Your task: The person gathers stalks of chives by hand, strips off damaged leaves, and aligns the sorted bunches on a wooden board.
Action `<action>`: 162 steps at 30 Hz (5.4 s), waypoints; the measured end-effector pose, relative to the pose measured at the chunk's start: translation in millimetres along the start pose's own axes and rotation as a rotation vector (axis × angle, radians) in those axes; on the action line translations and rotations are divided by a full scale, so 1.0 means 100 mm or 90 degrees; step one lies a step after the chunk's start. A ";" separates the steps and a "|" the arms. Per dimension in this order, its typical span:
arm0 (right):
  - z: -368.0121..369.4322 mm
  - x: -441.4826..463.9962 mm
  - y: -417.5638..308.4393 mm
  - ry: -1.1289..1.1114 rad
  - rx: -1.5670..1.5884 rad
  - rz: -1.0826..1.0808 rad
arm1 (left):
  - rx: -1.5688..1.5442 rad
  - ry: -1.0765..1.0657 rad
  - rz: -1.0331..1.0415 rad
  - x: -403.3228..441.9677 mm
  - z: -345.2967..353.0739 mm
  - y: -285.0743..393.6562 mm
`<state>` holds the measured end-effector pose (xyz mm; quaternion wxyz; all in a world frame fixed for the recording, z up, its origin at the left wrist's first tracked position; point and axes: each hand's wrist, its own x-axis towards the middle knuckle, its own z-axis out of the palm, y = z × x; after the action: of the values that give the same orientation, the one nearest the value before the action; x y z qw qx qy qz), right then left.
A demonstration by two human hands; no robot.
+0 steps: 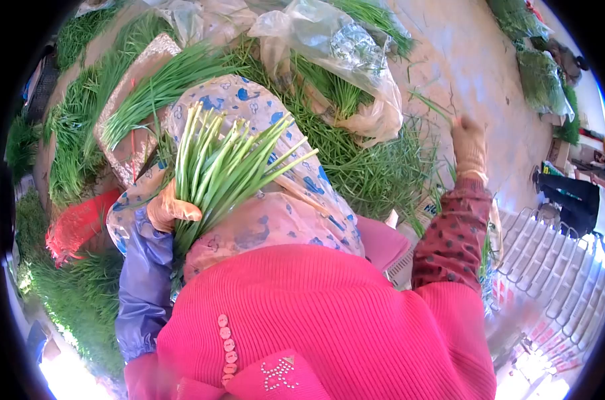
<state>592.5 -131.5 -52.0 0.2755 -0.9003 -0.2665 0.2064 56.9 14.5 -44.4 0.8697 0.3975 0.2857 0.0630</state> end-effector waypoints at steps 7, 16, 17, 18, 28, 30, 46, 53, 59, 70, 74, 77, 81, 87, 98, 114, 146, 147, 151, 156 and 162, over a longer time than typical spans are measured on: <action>1.07 -0.63 -0.51 -0.323 0.023 -0.296 | 0.053 -0.062 -0.032 0.17 -0.03 0.07; 1.67 -1.05 -1.21 -0.655 0.886 -0.179 | -0.022 -0.053 0.019 0.15 -0.04 -0.05; 1.59 -1.00 -1.04 -0.668 0.879 -0.183 | -0.027 -0.046 0.030 0.14 -0.04 -0.05; 1.46 -0.98 -0.85 -0.674 0.698 -0.246 | -0.035 -0.051 0.040 0.14 -0.04 -0.05; 1.64 -1.81 -1.82 -0.683 0.748 -0.192 | 0.274 -0.094 0.007 0.28 0.24 0.15; 1.60 -1.83 -2.05 -0.752 0.783 -0.191 | 0.388 -0.042 -0.013 0.20 0.36 0.35; -0.59 0.05 -3.27 -0.065 0.319 -0.762 | 0.474 0.169 0.051 -0.04 -0.48 -0.12; -0.21 -0.45 -3.86 -0.247 0.224 -0.709 | 0.794 0.256 0.342 -0.13 -0.40 0.80; 0.51 -1.52 -4.02 -0.725 0.186 -0.617 | 0.561 0.070 0.788 0.25 0.33 1.43; 1.62 -1.77 -4.02 -0.682 0.540 -0.779 | -0.143 0.343 0.759 0.27 0.34 1.14; 1.59 -1.78 -3.58 -0.489 0.050 -0.814 | -0.484 0.348 0.696 0.19 0.24 1.16; 1.77 -1.91 -3.50 -0.430 -0.116 -0.701 | -0.517 0.421 0.712 0.49 0.14 1.14; 2.00 -1.49 -3.45 -0.406 -0.114 -0.687 | -0.529 0.344 0.579 0.73 -0.20 0.78; 2.06 -0.87 -3.40 -0.396 -0.125 -0.577 | 0.355 0.809 0.208 0.55 -1.34 0.11; 2.73 -0.98 -3.87 -0.417 -0.172 -0.669 | 0.587 0.318 -0.209 1.09 -1.20 -0.40; 5.43 -1.49 -3.98 -0.335 -0.486 -0.948 | 0.773 0.219 -0.336 0.31 -0.71 0.24; 2.55 1.13 -0.43 -0.356 -0.405 0.050 | 0.878 0.666 -0.165 0.14 -3.90 -0.04; 2.31 1.21 -0.82 -0.279 -0.401 0.083 | 0.830 0.666 -0.158 0.10 -3.97 -0.04; 2.34 1.98 -0.43 -0.014 0.475 -0.017 | 0.866 0.668 -0.063 0.16 -3.96 -0.03; 2.61 1.90 -0.12 -0.282 -0.478 0.052 | 0.770 0.746 -0.145 0.09 -3.96 -0.01; 3.28 1.28 0.61 -0.185 -0.246 0.252 | 0.281 0.831 -0.037 0.56 -3.22 0.37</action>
<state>543.8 28.3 -367.5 0.0129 -0.9313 -0.1569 0.3285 -68.1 269.5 -210.2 0.4195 0.4381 0.7678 0.2062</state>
